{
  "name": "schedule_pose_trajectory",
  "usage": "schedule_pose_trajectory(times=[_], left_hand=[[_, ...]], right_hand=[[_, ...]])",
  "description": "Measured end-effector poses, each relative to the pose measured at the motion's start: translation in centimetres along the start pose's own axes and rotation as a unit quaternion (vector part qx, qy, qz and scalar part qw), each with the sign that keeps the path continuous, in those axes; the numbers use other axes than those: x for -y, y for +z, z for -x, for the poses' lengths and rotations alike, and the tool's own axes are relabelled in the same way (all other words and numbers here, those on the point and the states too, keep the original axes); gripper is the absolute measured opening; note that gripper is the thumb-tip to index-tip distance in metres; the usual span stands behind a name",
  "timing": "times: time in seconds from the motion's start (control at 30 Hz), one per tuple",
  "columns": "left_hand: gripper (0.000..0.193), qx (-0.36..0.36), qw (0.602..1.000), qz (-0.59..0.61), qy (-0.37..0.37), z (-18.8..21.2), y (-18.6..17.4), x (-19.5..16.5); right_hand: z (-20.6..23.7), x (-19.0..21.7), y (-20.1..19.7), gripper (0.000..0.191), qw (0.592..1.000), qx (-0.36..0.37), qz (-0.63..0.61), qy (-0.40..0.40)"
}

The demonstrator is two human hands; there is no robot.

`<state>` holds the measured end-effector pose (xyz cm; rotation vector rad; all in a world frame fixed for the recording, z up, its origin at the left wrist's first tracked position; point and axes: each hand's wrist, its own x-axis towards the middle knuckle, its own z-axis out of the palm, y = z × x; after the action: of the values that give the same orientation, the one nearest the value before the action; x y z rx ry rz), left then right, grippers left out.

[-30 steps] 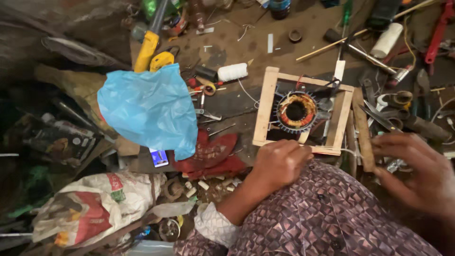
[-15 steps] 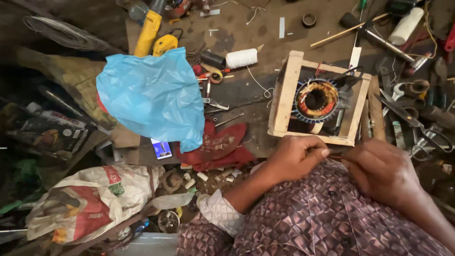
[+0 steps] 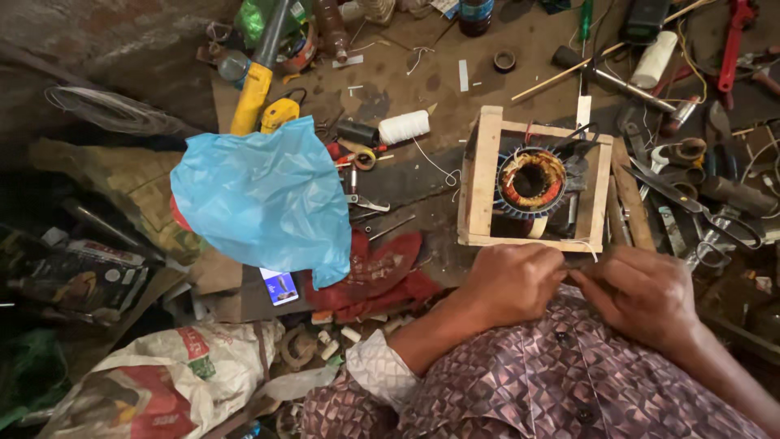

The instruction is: The person winds copper wire around a motor stator held in a wooden jig. They use pliers to cut and adjust wire ends, then continue winding by hand. The stator remains in the jig throughout the clip.

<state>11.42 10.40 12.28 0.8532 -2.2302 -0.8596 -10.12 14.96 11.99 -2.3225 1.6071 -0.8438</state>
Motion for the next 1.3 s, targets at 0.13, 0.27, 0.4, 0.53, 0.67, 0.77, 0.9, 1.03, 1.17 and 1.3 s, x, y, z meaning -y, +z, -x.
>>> schedule_pose_trajectory(times=[0.13,0.27,0.4,0.53,0.67,0.77,0.9,1.03,1.17,1.3], left_hand=[[0.008,-0.048,0.995,-0.040,0.076,0.3,-0.3,0.0],[0.005,-0.070,0.988,-0.083,0.112,0.9,-0.7,0.5],[0.008,-0.097,0.985,-0.092,0.107,1.3,-0.5,0.6],[0.011,-0.116,0.982,-0.099,0.108,1.6,-0.3,1.4],[0.010,-0.149,0.980,-0.094,0.098,2.0,-0.8,2.8],[0.012,-0.133,0.984,-0.085,0.088,2.4,-0.7,2.9],[0.005,-0.106,0.974,-0.117,0.163,2.8,-0.5,3.1],[0.007,-0.131,0.982,-0.071,0.115,1.4,-0.2,4.0],[0.006,-0.117,0.988,-0.061,0.083,0.8,1.0,2.0],[0.006,-0.076,0.982,-0.112,0.129,-0.1,1.0,0.7]], right_hand=[[0.9,0.2,-0.1,0.015,0.999,-0.050,0.003,-0.016],[1.4,0.3,-0.3,0.013,1.000,-0.005,-0.022,0.020],[1.3,-0.1,0.3,0.010,0.999,-0.001,-0.030,0.022],[1.5,0.5,1.4,0.014,0.998,-0.046,-0.013,0.038],[1.9,1.1,0.8,0.009,0.997,-0.010,-0.059,0.055],[1.9,0.8,0.5,0.007,0.997,-0.014,-0.058,0.056],[1.7,0.2,0.5,0.008,0.999,-0.026,0.001,0.043],[1.9,0.0,0.1,0.006,0.997,-0.033,-0.051,0.040],[1.8,-1.1,-1.6,0.009,0.998,-0.012,-0.054,0.007],[1.8,-4.7,-2.7,0.007,0.997,-0.008,-0.072,0.018]])
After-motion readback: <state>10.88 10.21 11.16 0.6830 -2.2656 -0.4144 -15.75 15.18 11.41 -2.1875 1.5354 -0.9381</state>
